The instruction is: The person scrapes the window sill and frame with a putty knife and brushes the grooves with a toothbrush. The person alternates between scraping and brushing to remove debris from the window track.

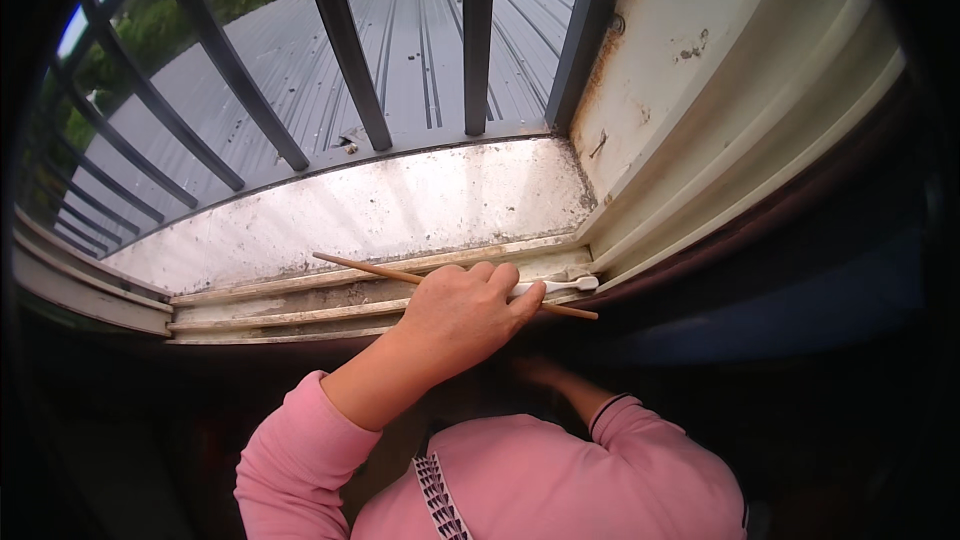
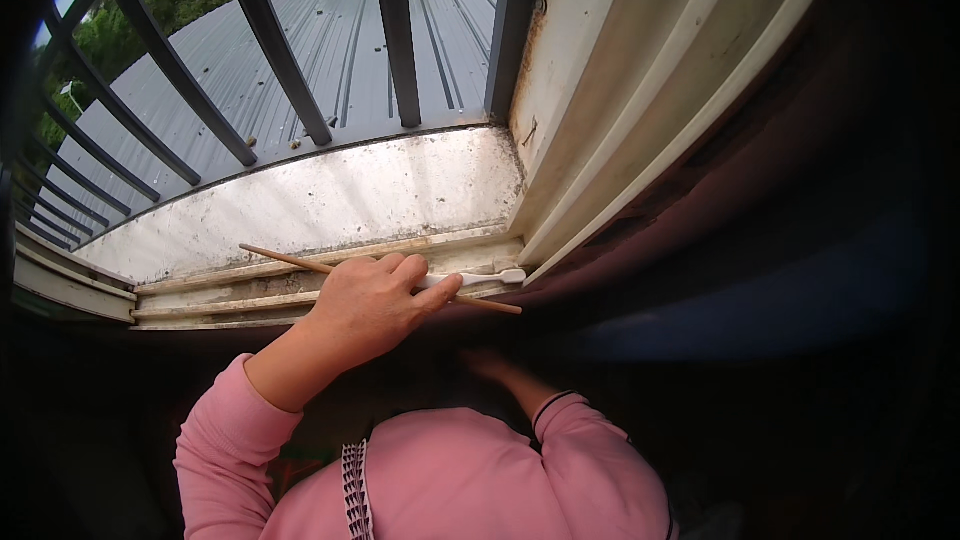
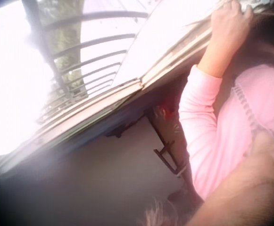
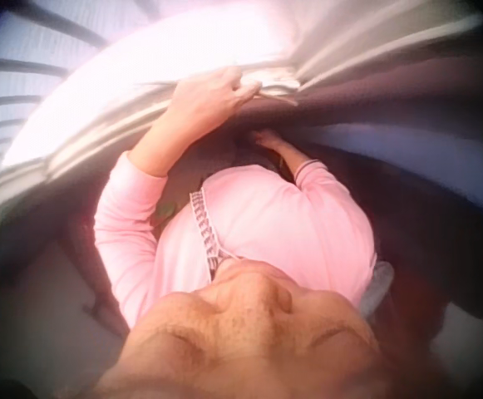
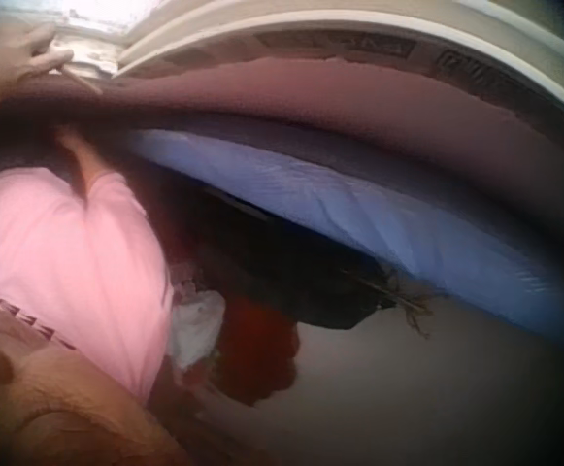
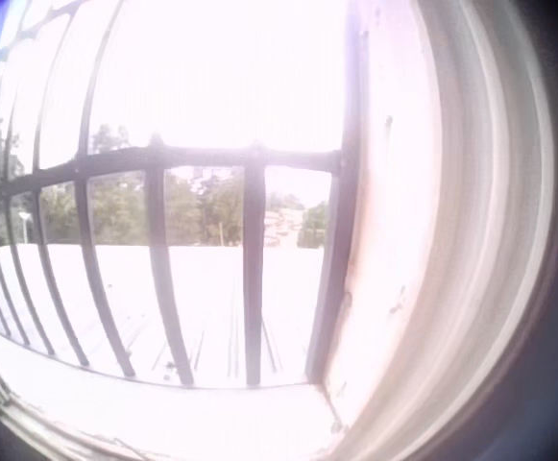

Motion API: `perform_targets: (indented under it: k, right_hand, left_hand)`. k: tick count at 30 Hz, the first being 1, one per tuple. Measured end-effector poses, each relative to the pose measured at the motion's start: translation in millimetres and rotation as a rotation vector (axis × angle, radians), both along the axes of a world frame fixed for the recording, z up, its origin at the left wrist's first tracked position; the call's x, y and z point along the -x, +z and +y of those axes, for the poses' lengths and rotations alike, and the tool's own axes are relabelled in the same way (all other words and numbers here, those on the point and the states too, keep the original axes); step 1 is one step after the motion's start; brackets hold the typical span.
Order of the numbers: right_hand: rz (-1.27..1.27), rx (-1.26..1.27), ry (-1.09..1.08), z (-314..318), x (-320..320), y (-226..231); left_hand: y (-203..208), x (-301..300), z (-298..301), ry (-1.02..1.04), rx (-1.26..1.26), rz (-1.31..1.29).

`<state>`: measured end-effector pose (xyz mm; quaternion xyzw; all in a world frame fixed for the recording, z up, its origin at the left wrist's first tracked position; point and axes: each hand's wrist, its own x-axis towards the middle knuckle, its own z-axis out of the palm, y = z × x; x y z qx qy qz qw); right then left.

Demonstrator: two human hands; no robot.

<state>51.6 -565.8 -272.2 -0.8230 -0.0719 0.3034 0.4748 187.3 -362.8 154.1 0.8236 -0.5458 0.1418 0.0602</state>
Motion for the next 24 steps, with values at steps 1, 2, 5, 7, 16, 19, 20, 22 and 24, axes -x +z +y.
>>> perform_targets:
  k: [1,2,5,7,16,19,20,22,24]
  right_hand:
    - [0.138,-0.009,-0.057,-2,-6,8]
    - [0.276,-0.016,-0.109,-3,-10,17]
    - [0.039,0.193,-0.057,-8,-19,43]
    - [0.097,0.203,-0.034,-21,-19,35]
    - [-0.066,0.007,0.022,-36,-27,31]
    - [-0.096,0.120,0.082,-30,-33,19]
    - [-0.061,0.147,0.100,-28,-34,20]
    - [-0.072,0.186,0.183,-20,-40,22]
    - [-0.109,0.216,0.239,-12,-44,25]
  left_hand:
    - [-7,-1,-1,-0.003,-0.004,0.024]
    - [-14,-1,0,-0.002,-0.009,0.049]
    - [-11,-4,14,0.047,-0.149,0.159]
    - [-8,-10,36,0.057,-0.193,0.178]
    - [40,9,145,0.326,-0.358,0.088]
    - [35,13,145,0.325,-0.278,0.073]
    - [33,12,139,0.318,-0.248,0.077]
    - [28,7,120,0.275,-0.233,0.099]
    - [12,1,115,0.246,-0.214,0.130]
